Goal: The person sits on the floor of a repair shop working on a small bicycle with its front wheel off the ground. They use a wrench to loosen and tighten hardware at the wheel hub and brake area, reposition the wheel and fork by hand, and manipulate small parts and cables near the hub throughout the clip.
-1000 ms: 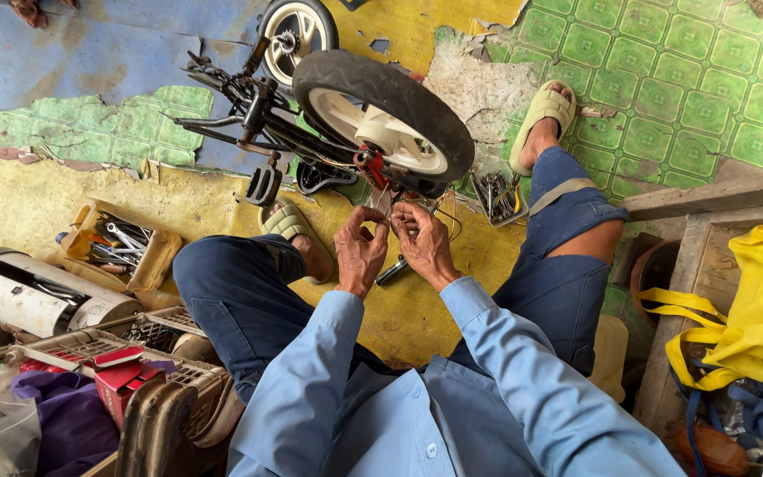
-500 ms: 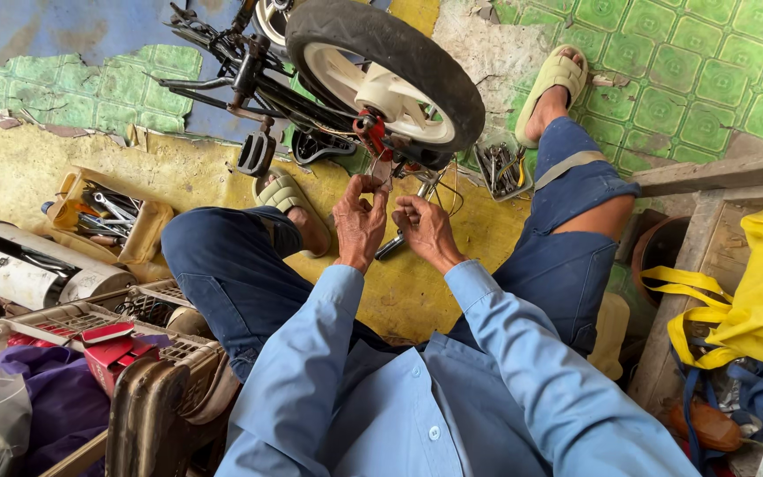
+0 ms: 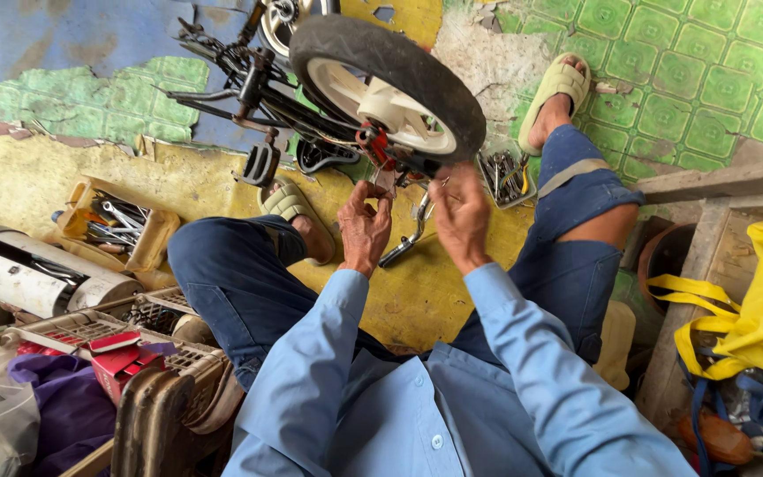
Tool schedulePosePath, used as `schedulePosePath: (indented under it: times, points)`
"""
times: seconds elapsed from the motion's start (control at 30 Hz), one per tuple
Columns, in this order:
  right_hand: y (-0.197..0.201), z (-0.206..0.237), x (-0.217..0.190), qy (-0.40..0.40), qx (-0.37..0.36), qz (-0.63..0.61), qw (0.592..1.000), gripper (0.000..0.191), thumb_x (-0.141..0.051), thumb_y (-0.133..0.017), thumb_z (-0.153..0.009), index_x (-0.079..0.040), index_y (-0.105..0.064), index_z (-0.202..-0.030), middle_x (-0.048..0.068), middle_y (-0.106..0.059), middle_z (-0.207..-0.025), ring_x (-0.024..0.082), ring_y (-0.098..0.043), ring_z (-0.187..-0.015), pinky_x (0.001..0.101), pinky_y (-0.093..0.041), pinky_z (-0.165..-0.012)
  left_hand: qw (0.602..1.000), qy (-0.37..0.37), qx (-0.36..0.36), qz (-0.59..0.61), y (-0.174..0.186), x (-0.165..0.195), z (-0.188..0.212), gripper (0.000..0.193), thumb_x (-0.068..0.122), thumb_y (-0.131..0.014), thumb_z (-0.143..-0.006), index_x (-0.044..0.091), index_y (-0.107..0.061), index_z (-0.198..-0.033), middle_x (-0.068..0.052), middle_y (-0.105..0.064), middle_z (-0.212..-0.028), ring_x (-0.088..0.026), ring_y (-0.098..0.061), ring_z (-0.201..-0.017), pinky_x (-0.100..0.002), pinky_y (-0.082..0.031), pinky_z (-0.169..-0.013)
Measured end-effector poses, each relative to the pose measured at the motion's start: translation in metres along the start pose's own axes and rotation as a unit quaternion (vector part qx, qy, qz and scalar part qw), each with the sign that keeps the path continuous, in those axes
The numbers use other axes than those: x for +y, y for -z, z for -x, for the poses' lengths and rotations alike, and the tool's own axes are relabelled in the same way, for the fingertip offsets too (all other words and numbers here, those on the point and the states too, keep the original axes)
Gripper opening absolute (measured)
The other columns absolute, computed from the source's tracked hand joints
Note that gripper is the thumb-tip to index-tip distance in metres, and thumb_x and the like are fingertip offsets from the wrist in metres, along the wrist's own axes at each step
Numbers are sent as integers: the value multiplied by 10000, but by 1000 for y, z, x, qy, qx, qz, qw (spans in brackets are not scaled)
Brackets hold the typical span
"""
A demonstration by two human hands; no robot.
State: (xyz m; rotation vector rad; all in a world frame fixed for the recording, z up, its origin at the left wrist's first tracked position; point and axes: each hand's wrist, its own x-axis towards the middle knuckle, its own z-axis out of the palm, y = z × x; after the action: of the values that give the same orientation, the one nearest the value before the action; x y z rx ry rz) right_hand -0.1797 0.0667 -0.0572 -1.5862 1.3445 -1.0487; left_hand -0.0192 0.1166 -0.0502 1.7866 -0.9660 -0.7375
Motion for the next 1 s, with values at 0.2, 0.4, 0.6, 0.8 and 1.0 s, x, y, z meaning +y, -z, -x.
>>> schedulePosePath:
  times: [0.2,0.4,0.6,0.8,1.0]
  points:
    - [46,-35,-78,181,92,43,978,635,-301,-791,-964,33,-485,-1409,172,-624,-1291,232,-662,-1020,354,-537,-800,1000,21,3,0,-1,0,-1,115,140,-689,-887,42,-668,-943,-109,-682,-721,-169,-568,-535,-367,-463,-549]
    - [45,-38,-55,246,81,109,960,434,-195,-708,-1054,28,-563,-1397,179,-648,-1294,304,-654,-1141,391,-552,-916,1000,13,1,-3,-4,-16,-2,107,153,-686,-886,56,-660,-922,-114,-623,-643,-177,-541,-518,-374,-441,-531]
    - [46,-8,8,155,38,268,950,281,-81,-691,-907,-68,-699,-1188,170,-711,-1120,372,-660,-1066,457,-524,-945,991,-87,29,-94,-7,-23,-8,179,232,-706,-902,57,-684,-934,-203,-626,-650,-313,-577,-576,-444,-432,-578]
    - [59,-16,2,171,99,191,961,210,-68,-669,-959,-22,-702,-1162,178,-727,-1101,370,-685,-1016,447,-546,-913,996,-67,10,-56,-5,-17,-12,177,233,-690,-904,61,-679,-945,-196,-628,-662,-322,-573,-524,-455,-430,-549]
    - [19,4,-26,109,-22,60,992,223,-125,-659,-991,-14,-692,-1182,157,-752,-1083,285,-750,-978,369,-593,-860,1000,11,-10,-13,-2,-8,2,101,150,-688,-871,56,-688,-909,-124,-639,-626,-190,-570,-496,-376,-440,-528]
